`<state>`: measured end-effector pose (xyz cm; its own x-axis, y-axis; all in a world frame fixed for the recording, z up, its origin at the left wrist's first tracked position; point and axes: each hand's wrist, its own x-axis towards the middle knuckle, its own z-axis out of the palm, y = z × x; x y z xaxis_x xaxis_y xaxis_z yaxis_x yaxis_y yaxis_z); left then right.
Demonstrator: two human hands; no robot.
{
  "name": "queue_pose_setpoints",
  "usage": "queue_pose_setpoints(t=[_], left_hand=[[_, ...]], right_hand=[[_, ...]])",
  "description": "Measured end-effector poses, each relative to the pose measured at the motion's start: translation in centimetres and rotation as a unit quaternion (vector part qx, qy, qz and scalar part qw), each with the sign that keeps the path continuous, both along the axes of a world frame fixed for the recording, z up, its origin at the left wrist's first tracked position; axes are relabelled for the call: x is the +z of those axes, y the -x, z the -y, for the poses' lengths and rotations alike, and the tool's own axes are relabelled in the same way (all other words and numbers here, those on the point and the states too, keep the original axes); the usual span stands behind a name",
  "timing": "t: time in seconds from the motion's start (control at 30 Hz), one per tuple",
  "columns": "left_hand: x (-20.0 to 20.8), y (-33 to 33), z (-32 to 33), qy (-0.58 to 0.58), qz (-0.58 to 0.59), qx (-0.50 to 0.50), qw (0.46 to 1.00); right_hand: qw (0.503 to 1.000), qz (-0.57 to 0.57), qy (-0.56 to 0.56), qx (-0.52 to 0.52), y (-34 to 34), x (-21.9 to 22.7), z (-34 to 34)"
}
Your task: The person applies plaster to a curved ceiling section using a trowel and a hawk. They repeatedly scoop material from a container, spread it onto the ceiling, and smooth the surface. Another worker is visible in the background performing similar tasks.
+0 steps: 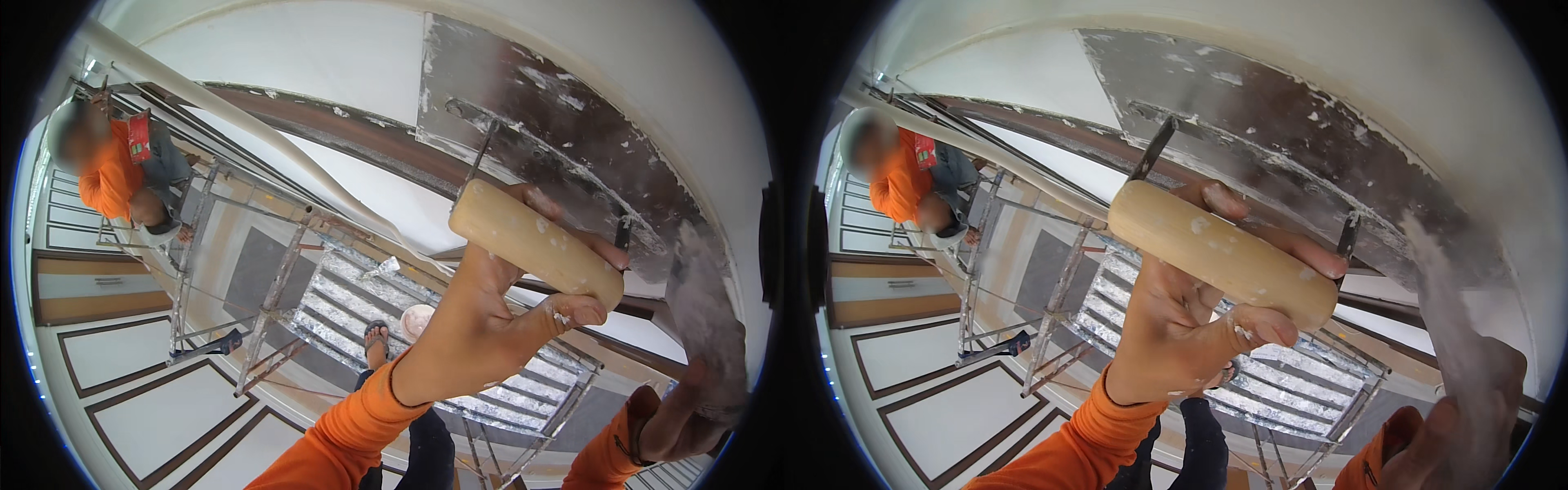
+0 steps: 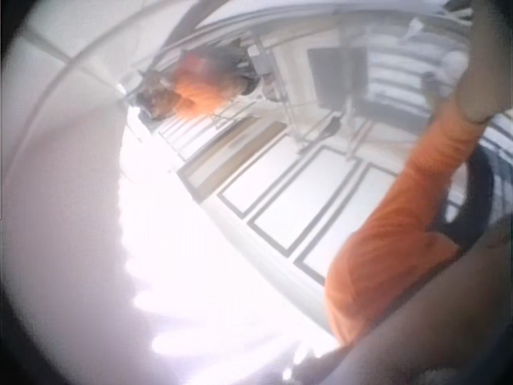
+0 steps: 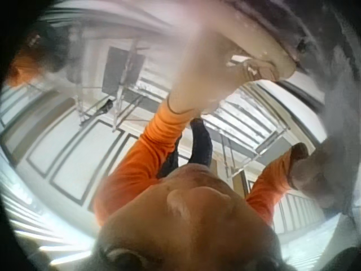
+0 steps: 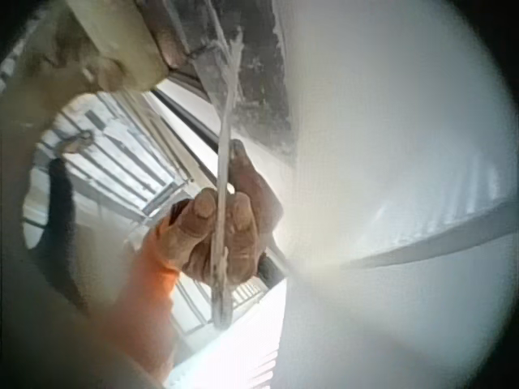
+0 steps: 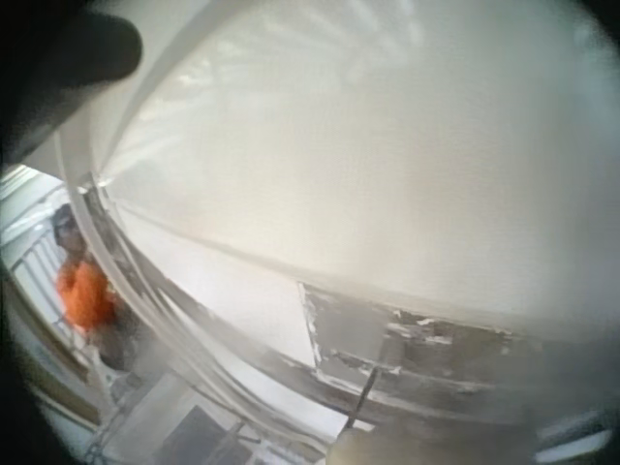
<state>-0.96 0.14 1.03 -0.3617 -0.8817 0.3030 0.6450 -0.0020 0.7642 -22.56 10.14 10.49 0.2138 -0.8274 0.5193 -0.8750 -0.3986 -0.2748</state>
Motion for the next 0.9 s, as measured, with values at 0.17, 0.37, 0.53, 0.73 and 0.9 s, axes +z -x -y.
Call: queue_pose_setpoints(t=[0.17,0.37,0.53,0.73,0.9], left_hand=[[0.7,-0.3,-0.5,-0.082,0.006,-0.026,0.996],[0.7,-0.3,-0.4,-0.034,0.080,0.007,0.996],[0.8,0.2,-0.1,-0.025,0.048,0.036,0.998],[0.1,0.1,-0.8,-0.002,0.059,0.099,0.993],[-1.5,0.9,-0.5,0.039,0.053,0.072,0.995]], right_hand=[[0.995,-0.048,-0.084,0.038,-1.8,3.2,1.5],[0.995,-0.028,0.057,0.078,-0.5,2.1,1.8],[0.983,-0.036,0.054,0.171,-1.6,3.1,3.3],[0.974,-0.116,0.095,0.167,-5.5,2.6,6.7],[0.956,-0.208,0.095,0.182,-8.6,3.8,9.3]])
